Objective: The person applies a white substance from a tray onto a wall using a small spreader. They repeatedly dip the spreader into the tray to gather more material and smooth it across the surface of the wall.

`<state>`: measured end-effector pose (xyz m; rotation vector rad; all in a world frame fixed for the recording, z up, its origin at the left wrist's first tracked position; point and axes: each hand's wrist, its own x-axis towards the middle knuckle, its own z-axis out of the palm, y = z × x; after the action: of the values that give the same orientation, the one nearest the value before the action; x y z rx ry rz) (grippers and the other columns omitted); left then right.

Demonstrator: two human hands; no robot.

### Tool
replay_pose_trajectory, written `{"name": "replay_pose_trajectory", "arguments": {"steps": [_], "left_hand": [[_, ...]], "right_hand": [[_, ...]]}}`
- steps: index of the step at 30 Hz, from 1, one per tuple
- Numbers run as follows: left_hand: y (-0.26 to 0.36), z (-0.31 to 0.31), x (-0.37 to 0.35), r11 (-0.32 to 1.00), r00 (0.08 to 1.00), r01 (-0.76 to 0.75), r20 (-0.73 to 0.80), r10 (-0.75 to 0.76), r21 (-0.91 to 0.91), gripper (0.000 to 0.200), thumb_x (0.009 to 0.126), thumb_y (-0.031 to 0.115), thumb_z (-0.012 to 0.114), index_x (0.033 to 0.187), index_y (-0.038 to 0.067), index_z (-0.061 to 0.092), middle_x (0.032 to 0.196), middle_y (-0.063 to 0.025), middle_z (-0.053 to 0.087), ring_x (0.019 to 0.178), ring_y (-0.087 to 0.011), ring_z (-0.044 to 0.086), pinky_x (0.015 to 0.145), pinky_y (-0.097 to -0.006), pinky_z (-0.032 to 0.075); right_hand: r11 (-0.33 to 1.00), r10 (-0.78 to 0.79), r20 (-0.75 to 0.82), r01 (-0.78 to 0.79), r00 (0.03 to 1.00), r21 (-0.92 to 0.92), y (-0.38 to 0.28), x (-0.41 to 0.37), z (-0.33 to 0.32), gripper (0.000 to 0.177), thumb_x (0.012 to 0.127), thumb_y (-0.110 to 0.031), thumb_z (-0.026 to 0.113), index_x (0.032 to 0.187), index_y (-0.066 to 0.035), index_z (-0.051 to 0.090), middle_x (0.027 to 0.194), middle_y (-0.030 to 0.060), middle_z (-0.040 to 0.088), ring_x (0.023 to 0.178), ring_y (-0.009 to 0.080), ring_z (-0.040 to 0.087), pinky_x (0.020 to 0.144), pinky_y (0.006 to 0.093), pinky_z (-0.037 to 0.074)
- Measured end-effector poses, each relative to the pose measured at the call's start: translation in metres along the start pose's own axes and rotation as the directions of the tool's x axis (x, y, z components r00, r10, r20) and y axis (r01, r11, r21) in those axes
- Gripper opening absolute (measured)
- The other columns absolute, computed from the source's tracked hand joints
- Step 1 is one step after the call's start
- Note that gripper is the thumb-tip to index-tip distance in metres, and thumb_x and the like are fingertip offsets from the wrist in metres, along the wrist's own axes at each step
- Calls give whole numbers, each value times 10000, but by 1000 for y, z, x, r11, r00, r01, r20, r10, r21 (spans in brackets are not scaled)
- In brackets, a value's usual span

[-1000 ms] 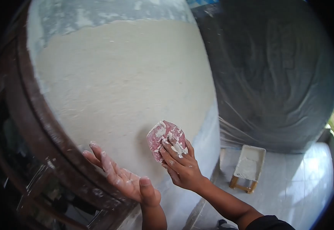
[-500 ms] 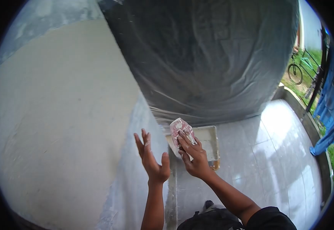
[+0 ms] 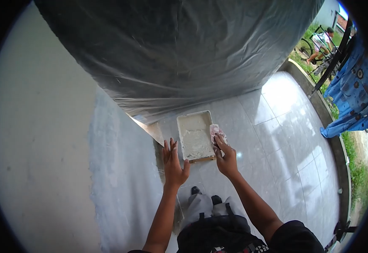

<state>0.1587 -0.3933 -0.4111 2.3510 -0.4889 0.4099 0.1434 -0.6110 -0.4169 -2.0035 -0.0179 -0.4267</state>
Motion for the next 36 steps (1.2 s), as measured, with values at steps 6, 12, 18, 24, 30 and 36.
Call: {"name": "replay_pose_trajectory", "arguments": {"steps": [6, 12, 18, 24, 30, 36], "left_hand": [[-20, 20, 11, 999, 990, 22, 141, -17, -33, 693, 870, 248, 532, 1465, -67, 367, 1587, -283, 308, 1501, -512, 169, 1198, -626, 155], [-46, 54, 16, 998, 952, 64, 303, -53, -25, 698, 835, 207, 544, 1442, -90, 373, 1580, -291, 314, 1505, -487, 185, 1207, -608, 163], [-80, 104, -3, 987, 900, 159, 408, -154, 21, 707, 806, 165, 559, 1440, -88, 378, 1580, -300, 304, 1501, -484, 195, 1211, -600, 170], [-95, 135, -19, 958, 871, 284, 406, -276, 43, 735, 830, 190, 556, 1484, -64, 337, 1591, -282, 295, 1500, -493, 183, 1219, -589, 158], [-137, 157, -27, 934, 870, 352, 350, -348, 56, 739, 840, 204, 520, 1498, -68, 317, 1591, -303, 279, 1501, -512, 164, 1202, -621, 156], [-188, 167, -3, 939, 884, 342, 326, -335, 36, 696, 919, 232, 474, 1519, -68, 289, 1599, -303, 259, 1513, -494, 134, 1216, -599, 129]], "right_hand": [[992, 114, -9, -114, 993, -46, 20, -5, 13, 444, 900, -16, 647, 1342, 0, 604, 1347, 235, 606, 1300, 358, 563, 1080, 457, 410], [947, 298, 53, -289, 953, -140, 64, -9, 34, 431, 912, -50, 619, 1338, 11, 602, 1370, 244, 587, 1293, 373, 561, 1075, 479, 408], [899, 402, 154, -357, 903, -255, 130, -13, 66, 408, 883, -21, 625, 1284, 52, 621, 1329, 267, 604, 1291, 397, 552, 1067, 422, 448], [850, 430, 244, -299, 869, -433, 175, -14, 125, 456, 884, -84, 620, 1335, -22, 593, 1378, 187, 606, 1239, 346, 605, 1081, 558, 348], [881, 351, 396, -157, 848, -445, 210, 3, 212, 590, 785, -38, 603, 1373, -59, 551, 1405, 154, 597, 1183, 308, 645, 1153, 632, 211], [877, 241, 480, 22, 843, -480, 240, 16, 258, 619, 793, -30, 577, 1408, -35, 515, 1350, 187, 617, 1180, 322, 640, 1165, 642, 193]]}}
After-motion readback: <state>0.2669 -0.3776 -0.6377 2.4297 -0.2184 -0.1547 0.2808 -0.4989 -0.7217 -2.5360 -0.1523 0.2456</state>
